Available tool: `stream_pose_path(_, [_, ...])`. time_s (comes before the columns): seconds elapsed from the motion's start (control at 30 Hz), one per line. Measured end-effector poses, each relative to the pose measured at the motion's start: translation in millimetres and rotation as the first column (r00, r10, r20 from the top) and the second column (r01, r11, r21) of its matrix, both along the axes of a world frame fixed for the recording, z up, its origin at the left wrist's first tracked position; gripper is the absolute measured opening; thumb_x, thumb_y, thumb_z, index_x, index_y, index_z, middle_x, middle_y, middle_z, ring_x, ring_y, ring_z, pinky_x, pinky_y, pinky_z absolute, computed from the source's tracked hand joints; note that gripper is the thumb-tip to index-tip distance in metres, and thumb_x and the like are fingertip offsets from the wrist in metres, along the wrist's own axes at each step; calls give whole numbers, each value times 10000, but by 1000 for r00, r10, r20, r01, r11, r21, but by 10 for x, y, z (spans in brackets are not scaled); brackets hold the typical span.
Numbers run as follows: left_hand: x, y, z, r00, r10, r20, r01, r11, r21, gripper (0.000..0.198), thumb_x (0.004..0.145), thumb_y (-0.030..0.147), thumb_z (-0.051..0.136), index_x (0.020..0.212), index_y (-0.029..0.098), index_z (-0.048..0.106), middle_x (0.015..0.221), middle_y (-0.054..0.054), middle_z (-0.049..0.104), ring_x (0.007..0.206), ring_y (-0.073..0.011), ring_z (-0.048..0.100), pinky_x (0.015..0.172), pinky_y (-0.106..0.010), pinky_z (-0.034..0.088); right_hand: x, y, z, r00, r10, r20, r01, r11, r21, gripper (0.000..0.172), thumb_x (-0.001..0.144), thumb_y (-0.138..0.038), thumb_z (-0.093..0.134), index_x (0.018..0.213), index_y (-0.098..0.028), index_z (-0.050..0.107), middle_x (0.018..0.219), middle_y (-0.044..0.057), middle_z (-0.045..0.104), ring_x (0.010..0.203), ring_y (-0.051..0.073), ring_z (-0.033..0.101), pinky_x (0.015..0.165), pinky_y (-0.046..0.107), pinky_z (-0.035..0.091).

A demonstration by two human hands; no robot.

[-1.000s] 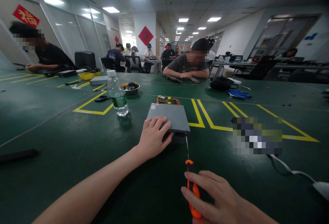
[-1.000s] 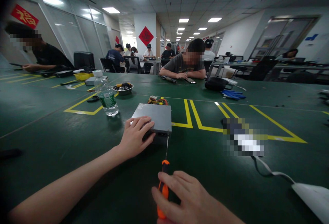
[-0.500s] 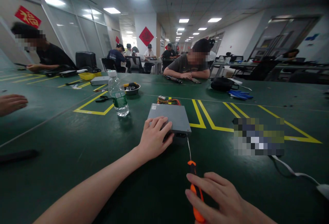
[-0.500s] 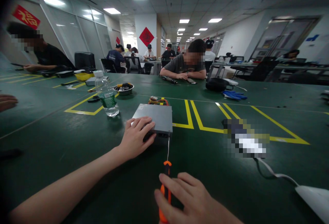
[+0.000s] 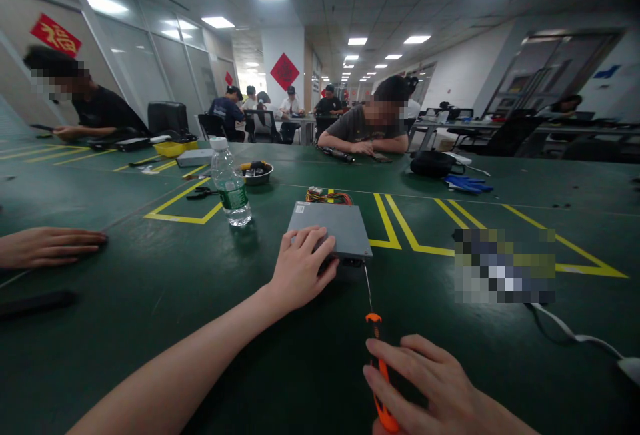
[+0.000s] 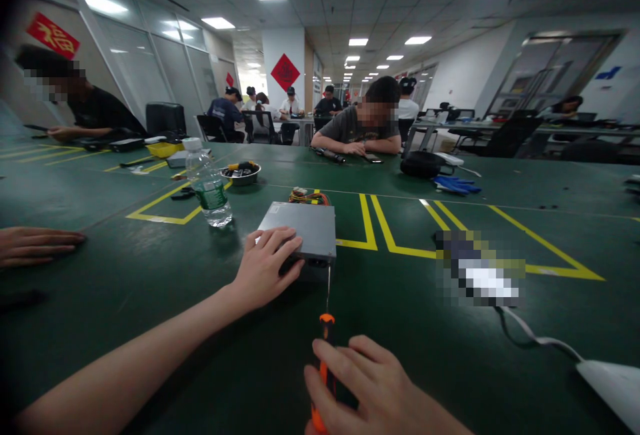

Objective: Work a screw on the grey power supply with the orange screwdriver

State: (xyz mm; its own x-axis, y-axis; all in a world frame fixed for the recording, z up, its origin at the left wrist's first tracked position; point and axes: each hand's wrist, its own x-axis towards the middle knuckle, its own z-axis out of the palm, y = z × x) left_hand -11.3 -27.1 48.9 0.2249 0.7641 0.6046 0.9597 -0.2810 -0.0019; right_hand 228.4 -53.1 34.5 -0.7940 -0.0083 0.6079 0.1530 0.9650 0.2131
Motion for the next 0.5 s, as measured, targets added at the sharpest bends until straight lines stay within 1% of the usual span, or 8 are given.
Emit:
stream_pose_path(0.07, [-1,1,-1,1000,0,1,0,1000,2,293,863,359,443,1106,227,538,1203,-70,551,1144,-250,457,914,-428,316,-23,-10,14,999,4,-50,-4,1000,3,244,936,-310,429,902,-143,603,978,153,659,733,159,644,696,292,503])
stream_pose_path(0.13, [0,1,-2,1000,0,5,0,1000,7,291,857,355,452,1103,227,543,1192,-71,556,1137,-251,461,912,-427,320,-31,-15,21,997,11,-75,-10,1000,6,217,930,-302,447,884,-137,581,972,154,664,780,163,647,718,289,507])
stream_pose_path(0.23, [2,0,-4,1000,-4,16,4,1000,13,296,849,353,466,1103,227,551,1186,-76,559,1130,-257,462,909,-431,325,-18,-11,12,996,48,-74,-47,999,25,187,917,-281,468,909,-125,569,955,147,673,826,168,648,764,285,513])
stream_pose_path(0.3, [3,0,-5,1000,-7,22,7,1000,16,296,849,351,467,1103,227,555,1187,-79,558,1129,-260,461,908,-434,324,-11,-5,1,995,61,-73,-59,998,25,184,910,-278,478,931,-119,568,949,141,676,825,168,649,773,273,516])
stream_pose_path(0.5, [-2,5,-18,1000,-4,12,4,1000,11,301,857,356,452,1112,224,542,1201,-77,552,1139,-253,458,915,-432,314,-83,25,10,995,96,-2,-96,995,-22,217,922,-298,451,985,-109,538,1017,172,652,856,191,645,748,293,534])
